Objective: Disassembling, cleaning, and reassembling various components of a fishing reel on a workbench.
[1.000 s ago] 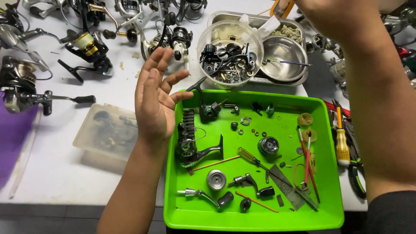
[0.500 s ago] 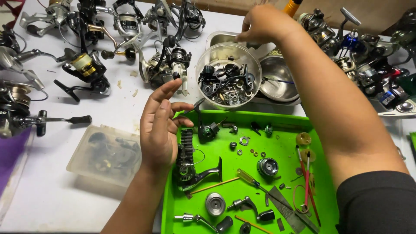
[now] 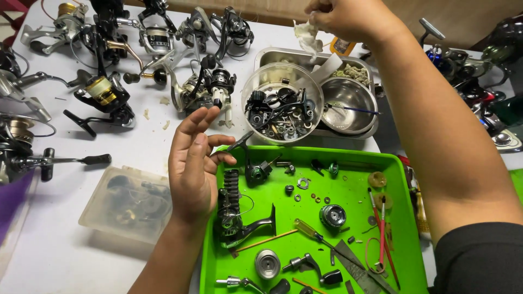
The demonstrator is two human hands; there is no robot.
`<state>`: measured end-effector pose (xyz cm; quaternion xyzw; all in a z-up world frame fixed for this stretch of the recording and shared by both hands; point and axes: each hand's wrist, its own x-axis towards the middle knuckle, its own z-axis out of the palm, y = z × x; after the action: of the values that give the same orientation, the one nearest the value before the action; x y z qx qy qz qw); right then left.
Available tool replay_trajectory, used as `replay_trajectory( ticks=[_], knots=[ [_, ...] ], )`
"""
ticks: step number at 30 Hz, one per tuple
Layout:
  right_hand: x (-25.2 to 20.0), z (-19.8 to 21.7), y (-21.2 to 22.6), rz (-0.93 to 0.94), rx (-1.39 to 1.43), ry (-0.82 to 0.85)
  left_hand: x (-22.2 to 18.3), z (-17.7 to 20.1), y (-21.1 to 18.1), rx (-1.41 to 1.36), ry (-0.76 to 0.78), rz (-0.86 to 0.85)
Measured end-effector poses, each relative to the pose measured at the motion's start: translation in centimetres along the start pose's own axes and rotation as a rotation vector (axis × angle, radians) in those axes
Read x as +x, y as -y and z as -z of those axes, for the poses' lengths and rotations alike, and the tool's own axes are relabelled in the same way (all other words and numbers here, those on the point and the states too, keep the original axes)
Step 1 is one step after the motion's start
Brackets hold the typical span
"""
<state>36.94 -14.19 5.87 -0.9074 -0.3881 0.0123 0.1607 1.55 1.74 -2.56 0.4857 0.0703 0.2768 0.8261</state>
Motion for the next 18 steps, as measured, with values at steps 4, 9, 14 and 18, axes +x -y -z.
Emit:
replay_trajectory(
  ticks=[4,9,14,18],
  knots=[
    [-1.5,1.0,-0.1,0.040,-0.041,-0.166,0.2,-0.2,0.2,0.012,0.008,-0.064],
    [-8.2,1.4,10.4,0.394,0.482,-0.282,0.1,-0.6,-0.5,0.062,0.106,-0.063],
    [-15.0,-2.2,16.9,0.586,0.259,-0.349,-1.1,-1.2,-0.5,0.192,0.247,0.000],
    [-18.7,-5.1,17.0,0.728,0.128,-0.349,-1.7,-1.4,0.4,0.182,0.286,0.015]
  ],
)
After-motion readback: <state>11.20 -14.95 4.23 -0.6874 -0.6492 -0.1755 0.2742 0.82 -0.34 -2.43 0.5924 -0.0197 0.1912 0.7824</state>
